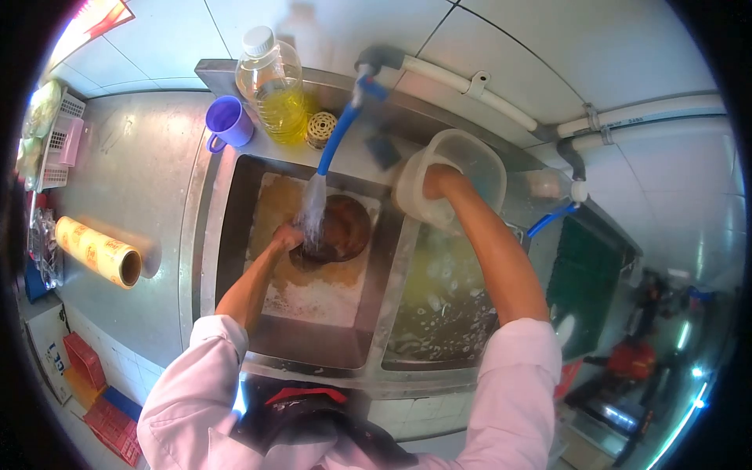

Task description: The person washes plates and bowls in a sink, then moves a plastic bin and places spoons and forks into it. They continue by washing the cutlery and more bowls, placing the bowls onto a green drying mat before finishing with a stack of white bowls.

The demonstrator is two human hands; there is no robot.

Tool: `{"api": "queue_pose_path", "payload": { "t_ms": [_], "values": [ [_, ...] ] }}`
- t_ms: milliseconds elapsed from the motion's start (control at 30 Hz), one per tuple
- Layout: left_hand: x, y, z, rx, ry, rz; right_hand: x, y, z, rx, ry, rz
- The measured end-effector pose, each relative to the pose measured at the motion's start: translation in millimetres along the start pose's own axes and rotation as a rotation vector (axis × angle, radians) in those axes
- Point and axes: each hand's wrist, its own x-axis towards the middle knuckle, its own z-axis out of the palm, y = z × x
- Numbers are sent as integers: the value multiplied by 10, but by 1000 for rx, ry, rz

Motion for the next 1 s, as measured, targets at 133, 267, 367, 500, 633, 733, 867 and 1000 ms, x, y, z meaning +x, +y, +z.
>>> {"api": "queue_pose_path", "payload": {
  "t_ms": [133, 267, 367, 500, 633, 733, 867, 1000],
  "values": [
    [-334, 16, -217, -151, -13, -187, -66, 17, -139, 96, -124, 59],
    [-711, 27, -441, -155, 172, -109, -350, 328, -394, 143, 242, -322],
    [-836, -150, -491, -204, 258, 20, -1262, -128, -863, 355, 310, -86],
    [-943, -283, -439, -516, 294, 97, -1765, -443, -395, 997, 769, -93],
    [-1259, -126, -530, -559, 168, 45, -1240, -1210, 658, 1470, 592, -205],
    [-1648, 131, -553, -518, 97, 130, -714, -1948, 1487, 1842, 276, -68],
    [-1947, 174, -497, -491, 54, 146, -97, -2768, 2133, 1173, 979, 266],
    [-2275, 370, -453, -388, -3, 473, -690, -3270, 1734, 1112, 970, 357]
  ]
}}
